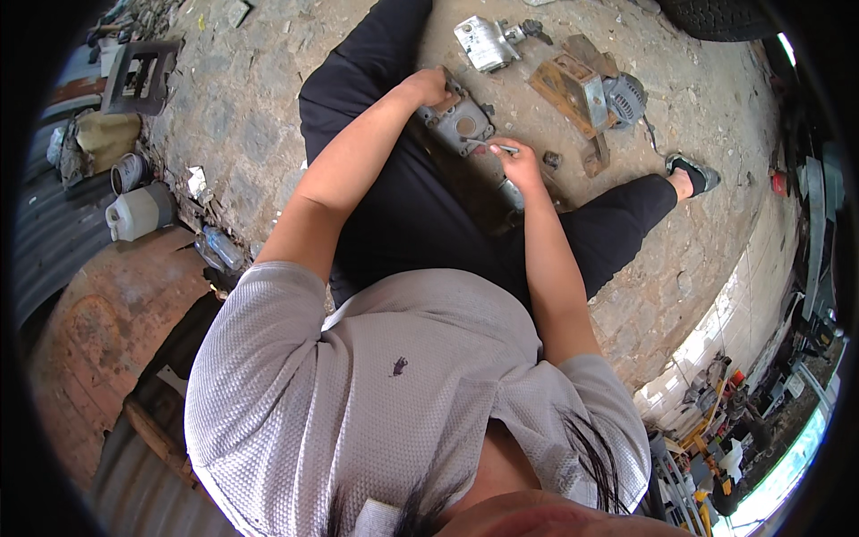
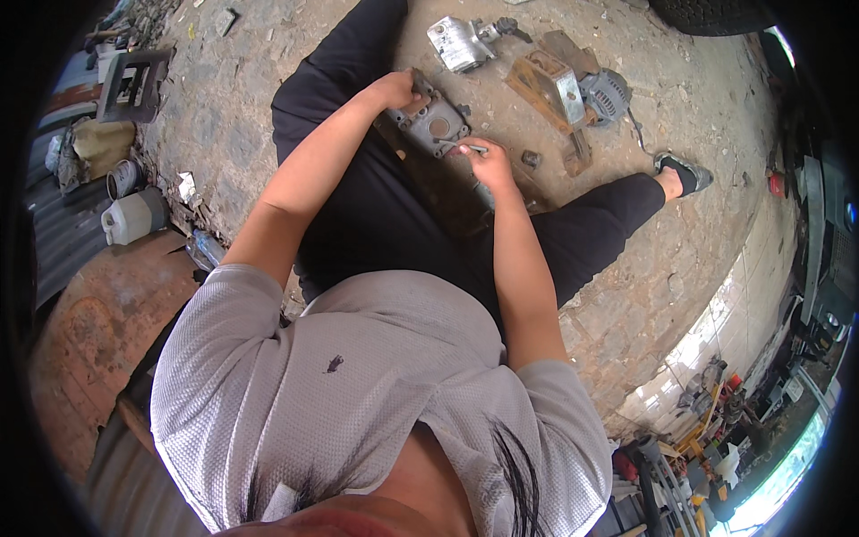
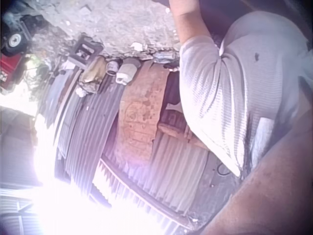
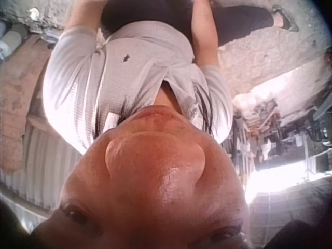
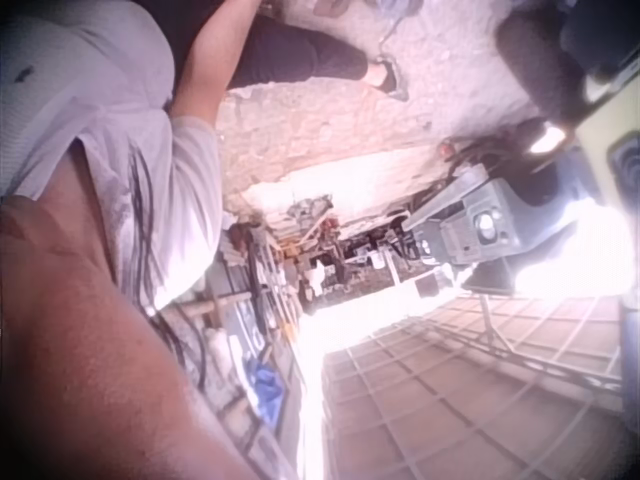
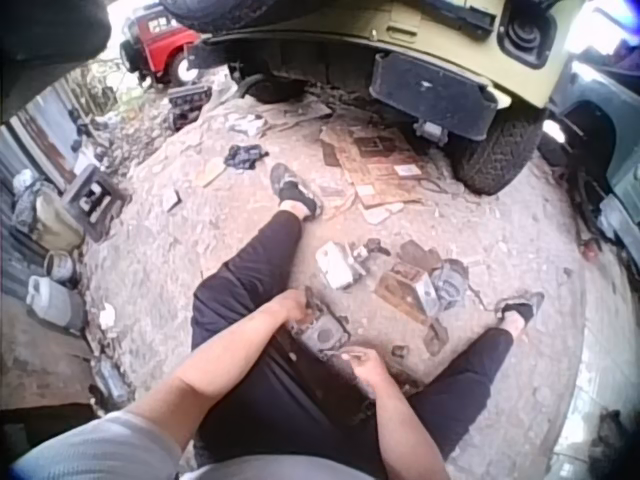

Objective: The person sits on the floor and uses a screwdriver to loosen and remove screws from a metallic mechanical part. They repeatedly adjust the part, remove screws, and place them on the floor nearby.

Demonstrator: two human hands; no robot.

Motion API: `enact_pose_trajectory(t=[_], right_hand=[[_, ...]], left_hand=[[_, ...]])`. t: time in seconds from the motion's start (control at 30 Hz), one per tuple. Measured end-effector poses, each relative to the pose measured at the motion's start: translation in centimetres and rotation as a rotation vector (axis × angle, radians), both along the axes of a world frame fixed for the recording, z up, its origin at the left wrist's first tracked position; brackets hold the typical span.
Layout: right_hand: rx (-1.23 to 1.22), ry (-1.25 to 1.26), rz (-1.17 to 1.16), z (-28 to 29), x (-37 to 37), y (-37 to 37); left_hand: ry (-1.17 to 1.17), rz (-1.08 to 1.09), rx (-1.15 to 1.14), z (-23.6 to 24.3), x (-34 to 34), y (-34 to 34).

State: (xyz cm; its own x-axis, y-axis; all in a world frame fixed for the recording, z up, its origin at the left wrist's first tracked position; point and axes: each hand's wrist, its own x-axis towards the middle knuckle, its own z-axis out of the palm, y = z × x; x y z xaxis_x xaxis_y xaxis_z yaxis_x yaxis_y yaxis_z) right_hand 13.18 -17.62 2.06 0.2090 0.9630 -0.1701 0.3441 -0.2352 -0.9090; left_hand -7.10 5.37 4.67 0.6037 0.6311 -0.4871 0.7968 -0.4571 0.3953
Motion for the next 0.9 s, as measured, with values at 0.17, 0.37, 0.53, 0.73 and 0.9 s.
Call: enact_pose_trajectory(t=[0.17,0.37,0.53,0.73,0.9], right_hand=[[-0.151,-0.215,-0.337,-0.9,1.7,0.3],[-0.148,-0.021,-0.388,-1.3,3.8,-0.2],[-0.157,0.034,-0.179,-0.1,1.1,0.2],[0.017,-0.254,-0.493,-0.5,2.1,0.9],[0.071,0.152,-0.435,-1.3,3.4,0.7]], left_hand=[[-0.015,0.004,0.033,-0.6,-0.5,0.1],[-0.009,0.023,0.003,-0.4,-0.3,0.0],[0.012,-0.024,0.014,-0.2,-0.2,0.3],[0.006,-0.009,0.019,-0.3,-0.4,0.2],[-0.006,-0.008,0.031,-0.6,-0.4,0.3]])
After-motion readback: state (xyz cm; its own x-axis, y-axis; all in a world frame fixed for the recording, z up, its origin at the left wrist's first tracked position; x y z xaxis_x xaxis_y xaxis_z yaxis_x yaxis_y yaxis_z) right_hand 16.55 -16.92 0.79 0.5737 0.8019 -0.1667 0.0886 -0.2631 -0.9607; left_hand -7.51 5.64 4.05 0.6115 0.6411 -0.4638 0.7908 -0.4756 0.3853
